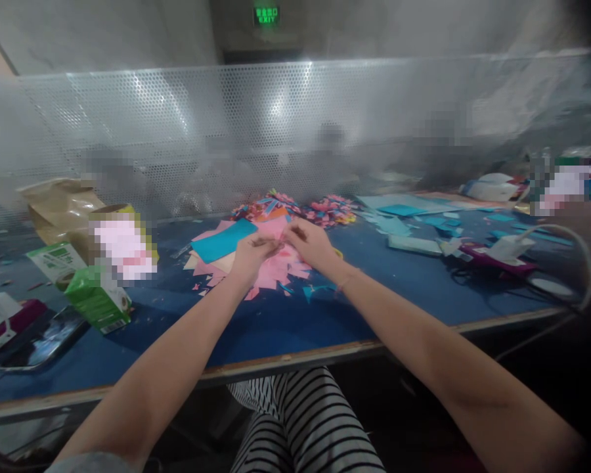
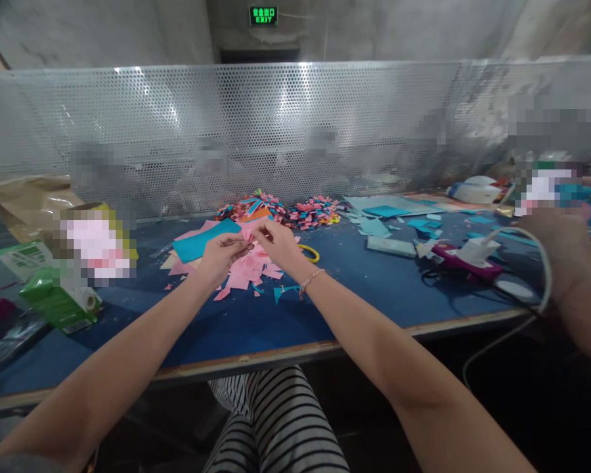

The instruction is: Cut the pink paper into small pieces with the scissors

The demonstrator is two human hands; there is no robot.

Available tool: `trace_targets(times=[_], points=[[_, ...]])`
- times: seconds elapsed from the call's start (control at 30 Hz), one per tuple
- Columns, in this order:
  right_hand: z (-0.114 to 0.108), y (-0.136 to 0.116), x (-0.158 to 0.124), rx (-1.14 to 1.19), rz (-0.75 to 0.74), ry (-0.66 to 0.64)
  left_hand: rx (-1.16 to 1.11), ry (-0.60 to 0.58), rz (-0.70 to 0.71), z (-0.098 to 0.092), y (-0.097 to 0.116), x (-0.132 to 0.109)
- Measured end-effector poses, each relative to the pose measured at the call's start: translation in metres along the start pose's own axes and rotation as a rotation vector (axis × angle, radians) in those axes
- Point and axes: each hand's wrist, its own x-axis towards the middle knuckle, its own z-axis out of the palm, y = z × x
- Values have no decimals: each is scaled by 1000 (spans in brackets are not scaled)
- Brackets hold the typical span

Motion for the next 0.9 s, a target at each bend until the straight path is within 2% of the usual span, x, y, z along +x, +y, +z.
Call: trace_targets(times=[0.3, 0.57, 0.7, 0.9], points=[[2, -3, -1, -15, 36, 27, 107, 17, 6, 1, 2, -1], [5, -4, -3, -16, 34, 31, 261, 6, 131, 0, 0, -3], [6, -4, -4, -13, 27, 42, 233, 25, 93, 1, 0, -2], [6, -3, -3, 19, 63, 65, 41, 53, -11, 2, -1, 0]])
